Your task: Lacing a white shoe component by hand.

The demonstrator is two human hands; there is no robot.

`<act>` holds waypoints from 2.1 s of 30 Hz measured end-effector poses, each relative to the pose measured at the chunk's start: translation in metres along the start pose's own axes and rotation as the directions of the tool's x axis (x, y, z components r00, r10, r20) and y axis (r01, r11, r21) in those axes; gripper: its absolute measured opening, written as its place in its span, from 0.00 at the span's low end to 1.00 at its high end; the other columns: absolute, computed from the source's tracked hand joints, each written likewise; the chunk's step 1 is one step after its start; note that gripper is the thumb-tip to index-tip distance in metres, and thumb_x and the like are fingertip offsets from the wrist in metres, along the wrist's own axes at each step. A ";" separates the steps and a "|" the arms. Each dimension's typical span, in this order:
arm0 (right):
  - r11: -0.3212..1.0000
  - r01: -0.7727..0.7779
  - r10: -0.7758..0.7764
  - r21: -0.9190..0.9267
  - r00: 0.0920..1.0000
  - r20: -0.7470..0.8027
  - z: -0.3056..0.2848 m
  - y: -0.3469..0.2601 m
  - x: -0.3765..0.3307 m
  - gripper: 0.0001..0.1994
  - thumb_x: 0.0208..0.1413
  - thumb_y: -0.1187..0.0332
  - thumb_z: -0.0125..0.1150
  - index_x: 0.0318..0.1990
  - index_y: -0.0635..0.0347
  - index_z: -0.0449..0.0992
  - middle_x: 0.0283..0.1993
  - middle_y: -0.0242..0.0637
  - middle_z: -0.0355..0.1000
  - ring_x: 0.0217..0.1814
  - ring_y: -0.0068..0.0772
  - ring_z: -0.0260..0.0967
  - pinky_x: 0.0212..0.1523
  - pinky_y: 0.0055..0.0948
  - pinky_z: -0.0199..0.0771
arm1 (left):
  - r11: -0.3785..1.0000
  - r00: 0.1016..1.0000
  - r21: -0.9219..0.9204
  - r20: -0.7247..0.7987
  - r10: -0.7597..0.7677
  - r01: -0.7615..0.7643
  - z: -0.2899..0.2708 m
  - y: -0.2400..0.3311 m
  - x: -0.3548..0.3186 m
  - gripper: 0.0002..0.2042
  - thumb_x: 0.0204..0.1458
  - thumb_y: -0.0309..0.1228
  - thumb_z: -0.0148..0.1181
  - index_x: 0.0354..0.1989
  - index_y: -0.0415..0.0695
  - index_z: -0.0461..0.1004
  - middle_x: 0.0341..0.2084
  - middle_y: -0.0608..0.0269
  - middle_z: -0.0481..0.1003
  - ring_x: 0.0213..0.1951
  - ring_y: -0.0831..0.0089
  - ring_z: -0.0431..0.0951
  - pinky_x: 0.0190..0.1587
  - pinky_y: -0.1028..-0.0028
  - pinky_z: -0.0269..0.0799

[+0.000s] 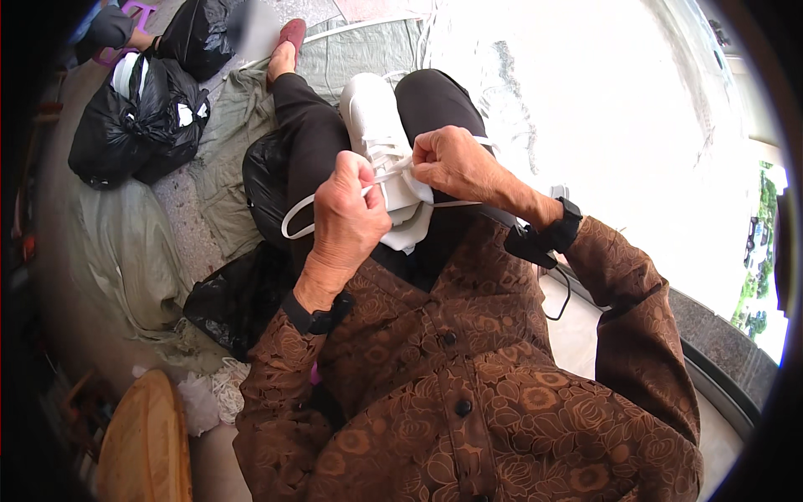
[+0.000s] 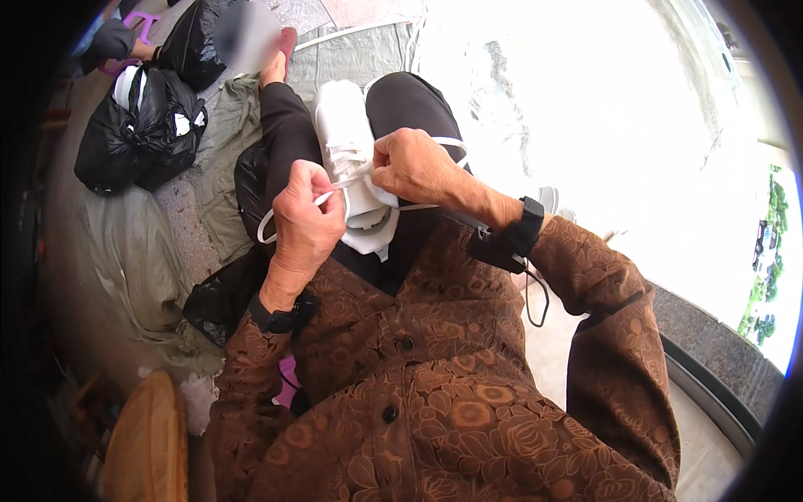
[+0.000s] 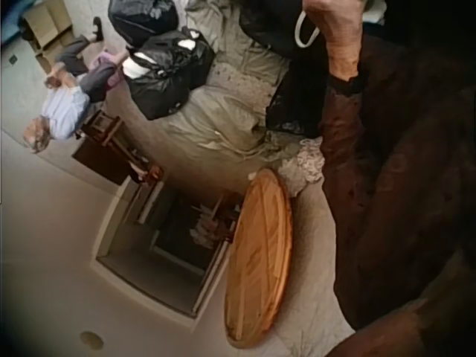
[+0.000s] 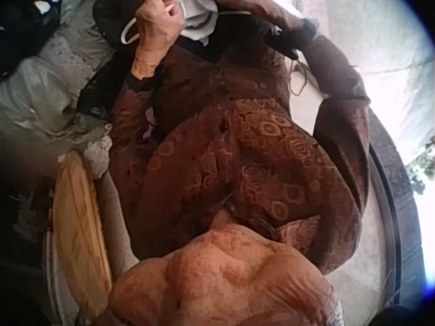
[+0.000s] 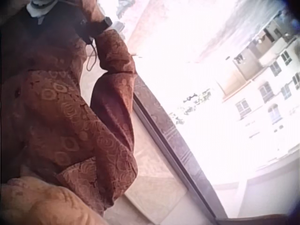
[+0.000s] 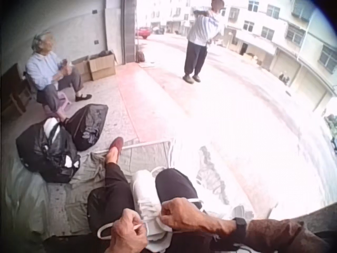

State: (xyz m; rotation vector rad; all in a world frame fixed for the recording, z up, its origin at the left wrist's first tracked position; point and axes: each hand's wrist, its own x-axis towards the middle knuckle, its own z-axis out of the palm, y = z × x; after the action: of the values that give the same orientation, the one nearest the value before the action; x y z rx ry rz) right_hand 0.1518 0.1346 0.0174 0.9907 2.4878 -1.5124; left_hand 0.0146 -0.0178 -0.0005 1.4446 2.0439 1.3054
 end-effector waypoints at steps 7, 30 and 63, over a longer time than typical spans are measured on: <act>0.990 0.059 -0.079 -0.131 0.985 -0.156 0.009 -0.011 0.003 0.07 0.45 0.70 0.58 0.24 0.63 0.77 0.22 0.49 0.74 0.29 0.51 0.76 0.33 0.44 0.74 | 0.997 0.997 0.072 -0.079 -0.017 0.022 0.001 0.012 0.015 0.09 0.49 0.17 0.56 0.34 0.41 0.64 0.18 0.55 0.69 0.20 0.56 0.74 0.25 0.62 0.69; 0.332 0.463 -0.582 -0.822 0.786 0.208 0.012 -0.006 -0.022 0.06 0.47 0.68 0.61 0.27 0.60 0.76 0.34 0.45 0.69 0.35 0.45 0.70 0.31 0.38 0.73 | 0.995 0.995 -0.027 0.001 -0.098 0.098 -0.008 0.013 -0.014 0.17 0.42 0.18 0.59 0.41 0.41 0.63 0.26 0.48 0.74 0.32 0.47 0.78 0.35 0.56 0.73; 0.461 0.458 -0.060 0.760 0.871 -0.488 -0.086 -0.031 -0.070 0.07 0.68 0.71 0.46 0.35 0.57 0.64 0.26 0.27 0.61 0.27 0.23 0.59 0.41 0.31 0.70 | 0.892 0.776 -0.237 0.606 -0.174 0.385 -0.040 0.036 -0.040 0.24 0.66 0.45 0.48 0.23 0.38 0.72 0.14 0.67 0.69 0.19 0.79 0.69 0.24 0.74 0.66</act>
State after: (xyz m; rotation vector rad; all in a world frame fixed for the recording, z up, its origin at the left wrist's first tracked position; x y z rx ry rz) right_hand 0.2126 0.1616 0.1115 1.0786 2.0383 -3.1468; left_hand 0.0257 -0.0695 0.0406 1.1233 1.4629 0.8976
